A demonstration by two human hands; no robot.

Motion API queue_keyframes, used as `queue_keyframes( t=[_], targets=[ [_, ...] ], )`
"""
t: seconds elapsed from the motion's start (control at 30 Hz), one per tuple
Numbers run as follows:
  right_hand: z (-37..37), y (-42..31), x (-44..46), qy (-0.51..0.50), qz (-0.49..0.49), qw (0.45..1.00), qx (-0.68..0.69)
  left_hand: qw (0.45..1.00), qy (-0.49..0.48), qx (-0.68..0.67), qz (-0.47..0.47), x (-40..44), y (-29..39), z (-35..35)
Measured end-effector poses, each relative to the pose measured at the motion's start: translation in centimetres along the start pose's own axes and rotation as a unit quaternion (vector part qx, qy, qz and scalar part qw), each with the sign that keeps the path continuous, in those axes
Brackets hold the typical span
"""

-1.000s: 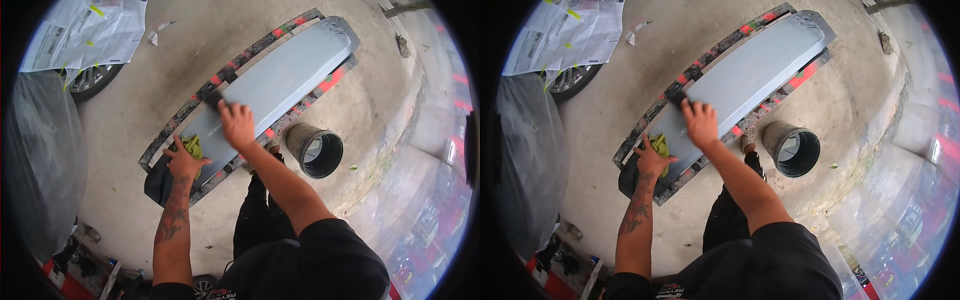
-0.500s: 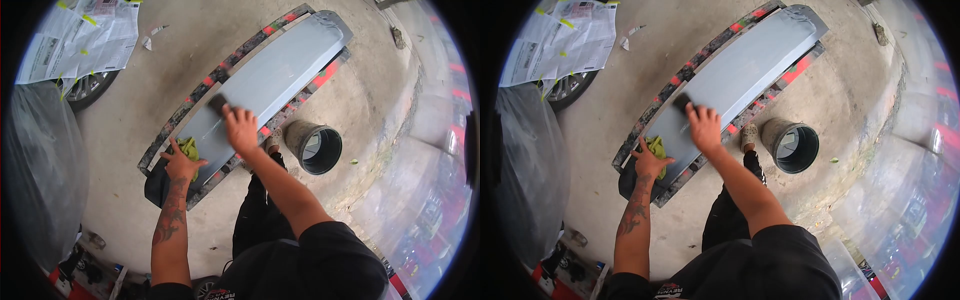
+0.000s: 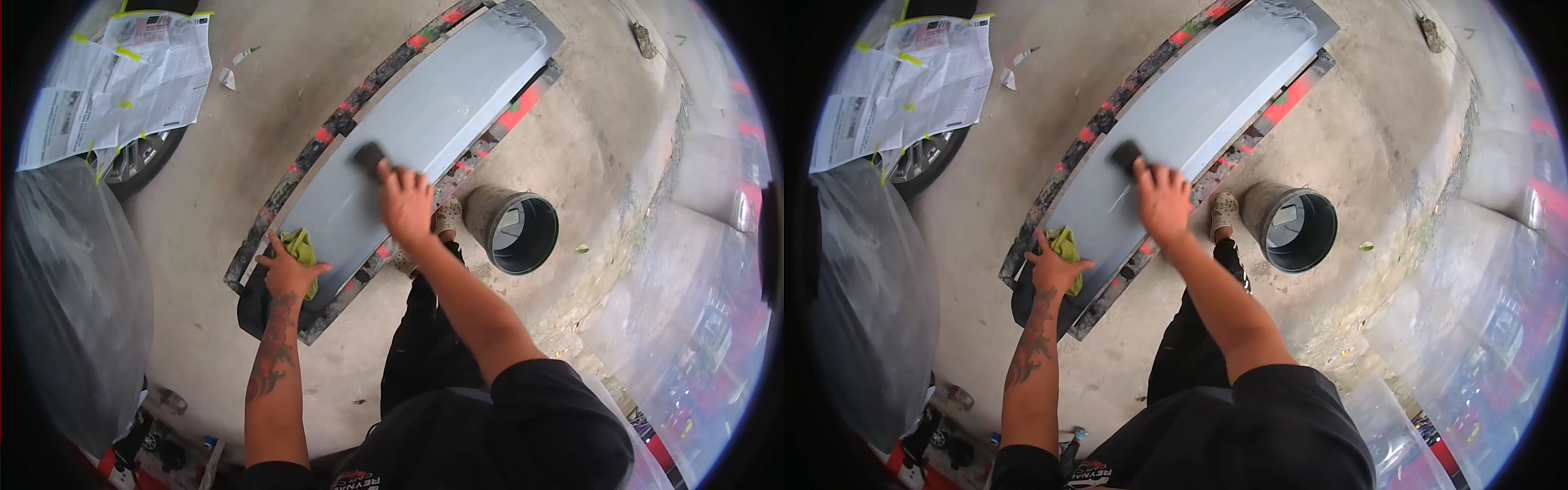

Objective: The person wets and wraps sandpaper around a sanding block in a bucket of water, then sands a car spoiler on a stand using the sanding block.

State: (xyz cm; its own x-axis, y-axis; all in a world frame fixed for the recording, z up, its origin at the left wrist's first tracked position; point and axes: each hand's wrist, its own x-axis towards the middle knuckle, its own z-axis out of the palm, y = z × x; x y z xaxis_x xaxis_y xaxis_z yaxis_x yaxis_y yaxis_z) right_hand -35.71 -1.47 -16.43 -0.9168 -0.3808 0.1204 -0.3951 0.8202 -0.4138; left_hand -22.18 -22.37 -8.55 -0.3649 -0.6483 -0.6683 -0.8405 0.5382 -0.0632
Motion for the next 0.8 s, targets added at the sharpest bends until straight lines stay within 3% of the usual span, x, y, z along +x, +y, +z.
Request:
queue_keyframes(
  t=[0.1, 0.2, 0.3, 0.37, 0.47, 0.6, 0.67, 0.8],
  targets=[
    [-0.3, -3.6, -6.7, -0.134, -0.189, 0.972, 0.030, 1.000, 0.009, 0.007, 0.003, -0.2, 0.3, -0.2],
    [-1.4, 1.2, -2.1, -0.106, -0.200, 0.974, -0.007, 1.000, 0.012, 0.009, 0.005, -0.1, 0.2, 0.1],
    [-2.7, 9.8, 7.0, 0.046, -0.002, 0.998, -0.046, 1.000, 0.006, 0.007, 0.000, -0.4, 0.5, -0.1],
    [-3.9, 12.5, 11.0, 0.084, 0.137, 0.986, -0.050, 1.000, 0.004, 0.007, -0.004, -0.4, 0.4, -0.1],
    [-4.1, 8.2, 8.1, 0.041, 0.142, 0.989, -0.027, 1.000, 0.006, 0.004, -0.005, 0.1, 0.3, 0.1],
    [-3.4, 4.2, 0.2, -0.070, -0.081, 0.994, 0.021, 1.000, -0.003, 0.011, -0.018, -0.5, 0.9, -0.6],
    [-4.1, 7.4, 2.4, -0.048, -0.114, 0.992, 0.037, 1.000, 0.000, 0.003, -0.020, -0.6, 1.1, -0.5],
    [-5.0, 20.2, 13.9, 0.086, -0.003, 0.996, -0.038, 1.000, 0.013, 0.004, -0.017, -0.3, 1.0, 0.0]
  ],
)
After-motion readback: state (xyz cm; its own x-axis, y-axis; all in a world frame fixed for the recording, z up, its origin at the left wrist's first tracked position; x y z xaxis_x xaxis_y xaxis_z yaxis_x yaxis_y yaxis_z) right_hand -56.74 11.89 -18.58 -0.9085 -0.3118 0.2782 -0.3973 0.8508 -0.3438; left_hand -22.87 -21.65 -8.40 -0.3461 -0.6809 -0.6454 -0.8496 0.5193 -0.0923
